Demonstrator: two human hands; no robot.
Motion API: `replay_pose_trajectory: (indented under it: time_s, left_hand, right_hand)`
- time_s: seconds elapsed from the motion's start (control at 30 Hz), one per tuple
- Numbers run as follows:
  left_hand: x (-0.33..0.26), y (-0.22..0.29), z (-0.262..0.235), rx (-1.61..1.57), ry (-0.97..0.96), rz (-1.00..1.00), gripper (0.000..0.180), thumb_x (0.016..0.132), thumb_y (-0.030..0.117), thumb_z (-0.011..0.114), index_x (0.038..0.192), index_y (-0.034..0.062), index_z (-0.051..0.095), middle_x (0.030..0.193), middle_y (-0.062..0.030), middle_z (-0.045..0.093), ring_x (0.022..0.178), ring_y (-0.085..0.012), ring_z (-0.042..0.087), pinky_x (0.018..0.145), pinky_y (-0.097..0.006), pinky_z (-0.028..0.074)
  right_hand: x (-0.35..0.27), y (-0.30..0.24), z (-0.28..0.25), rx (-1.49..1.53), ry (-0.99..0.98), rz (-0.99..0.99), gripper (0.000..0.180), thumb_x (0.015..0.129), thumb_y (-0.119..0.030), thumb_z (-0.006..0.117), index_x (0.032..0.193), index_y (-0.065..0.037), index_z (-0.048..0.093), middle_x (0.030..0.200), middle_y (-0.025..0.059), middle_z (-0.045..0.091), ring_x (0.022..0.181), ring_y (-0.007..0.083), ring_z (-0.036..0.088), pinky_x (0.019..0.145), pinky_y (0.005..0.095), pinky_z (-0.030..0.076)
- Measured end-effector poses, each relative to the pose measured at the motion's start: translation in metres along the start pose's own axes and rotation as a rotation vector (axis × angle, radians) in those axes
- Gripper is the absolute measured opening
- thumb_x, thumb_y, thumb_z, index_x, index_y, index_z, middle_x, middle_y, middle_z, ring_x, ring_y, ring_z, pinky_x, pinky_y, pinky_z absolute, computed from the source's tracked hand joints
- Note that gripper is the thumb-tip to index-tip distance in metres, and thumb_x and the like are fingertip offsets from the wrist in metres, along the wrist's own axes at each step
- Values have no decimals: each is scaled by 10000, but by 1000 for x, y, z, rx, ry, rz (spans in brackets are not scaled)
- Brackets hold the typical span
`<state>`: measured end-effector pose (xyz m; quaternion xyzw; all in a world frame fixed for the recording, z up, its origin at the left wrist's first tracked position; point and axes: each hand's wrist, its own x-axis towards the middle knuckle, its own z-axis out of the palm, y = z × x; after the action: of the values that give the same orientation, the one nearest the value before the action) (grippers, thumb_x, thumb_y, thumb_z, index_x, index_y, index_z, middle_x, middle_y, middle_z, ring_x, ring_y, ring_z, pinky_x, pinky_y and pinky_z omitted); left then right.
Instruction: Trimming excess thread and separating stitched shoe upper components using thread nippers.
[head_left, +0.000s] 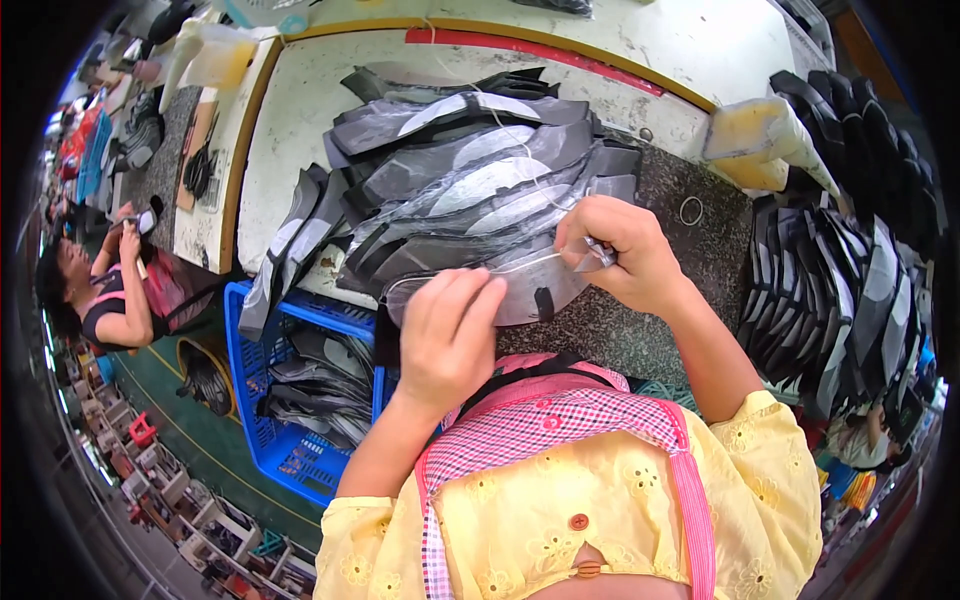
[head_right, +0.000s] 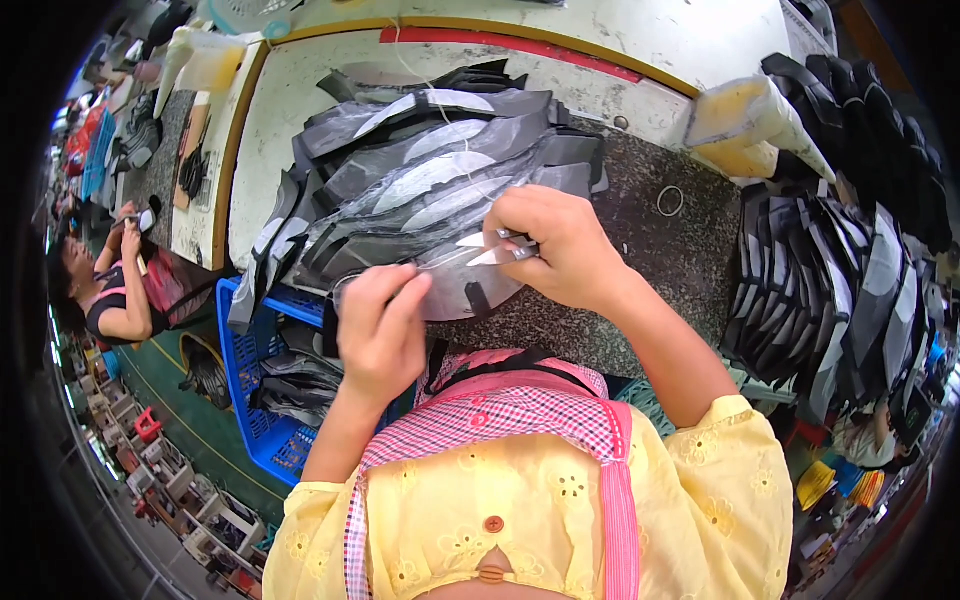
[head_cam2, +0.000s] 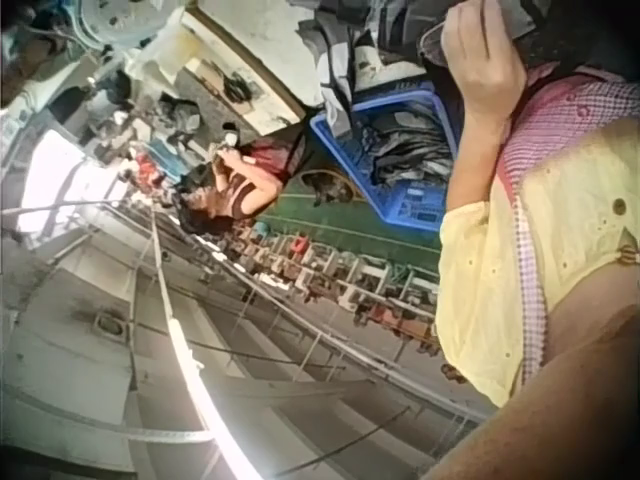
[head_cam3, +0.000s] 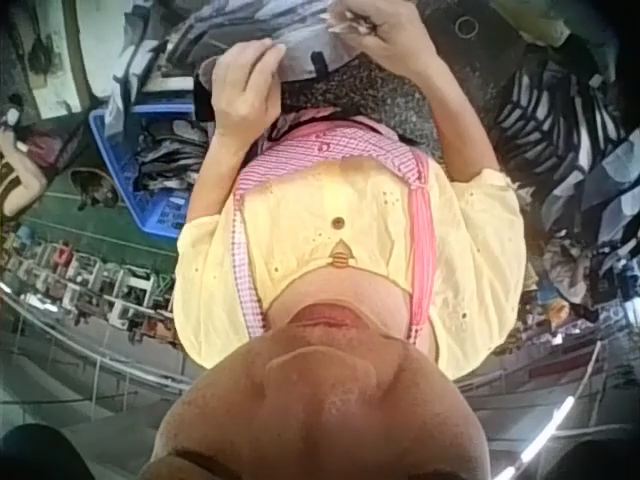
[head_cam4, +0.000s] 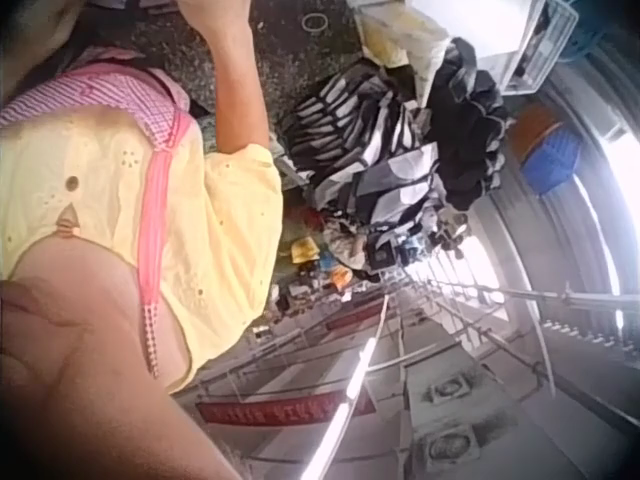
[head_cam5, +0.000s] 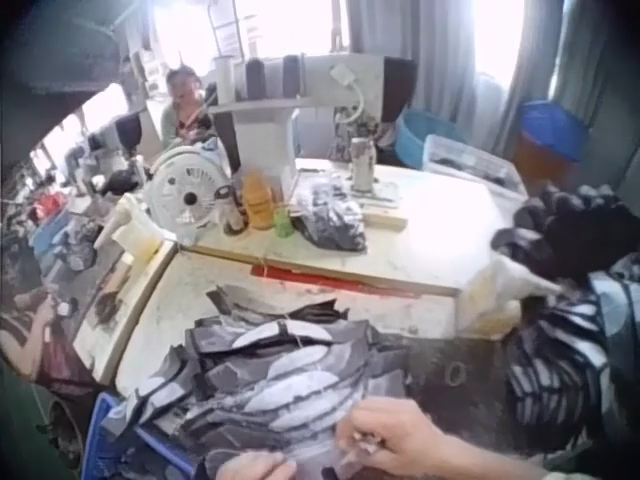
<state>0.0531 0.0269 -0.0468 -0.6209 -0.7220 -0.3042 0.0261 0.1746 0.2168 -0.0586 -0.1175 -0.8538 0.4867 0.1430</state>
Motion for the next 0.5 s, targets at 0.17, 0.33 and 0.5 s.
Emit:
replay_pose_trajectory:
  time_s: [0.17,0.33,0.5]
  left_hand:
    - [2,3,12,57,-40,-46,325,687,28,645,1005,-9,589,1001,-125,562,927,-291,551,786,-364,455]
    - [9,3,11,95,-80,-37,319,685,32,643,995,-16,588,998,-132,554,899,-291,553,779,-366,457]
    - [51,26,26,-26,-135,96,316,689,46,614,994,-29,574,973,-134,533,890,-275,528,795,-353,443]
  right_hand:
    - [-6,9,-13,-8,68,49,132,671,2,621,727,-19,503,739,70,564,691,197,557,630,283,430]
    - [-3,33,-21,-179,199,71,160,626,-3,652,729,-39,536,679,70,476,632,218,518,559,298,414]
    - [-8,44,-21,-178,172,58,235,615,-124,700,726,-54,505,698,70,490,671,261,529,576,341,434]
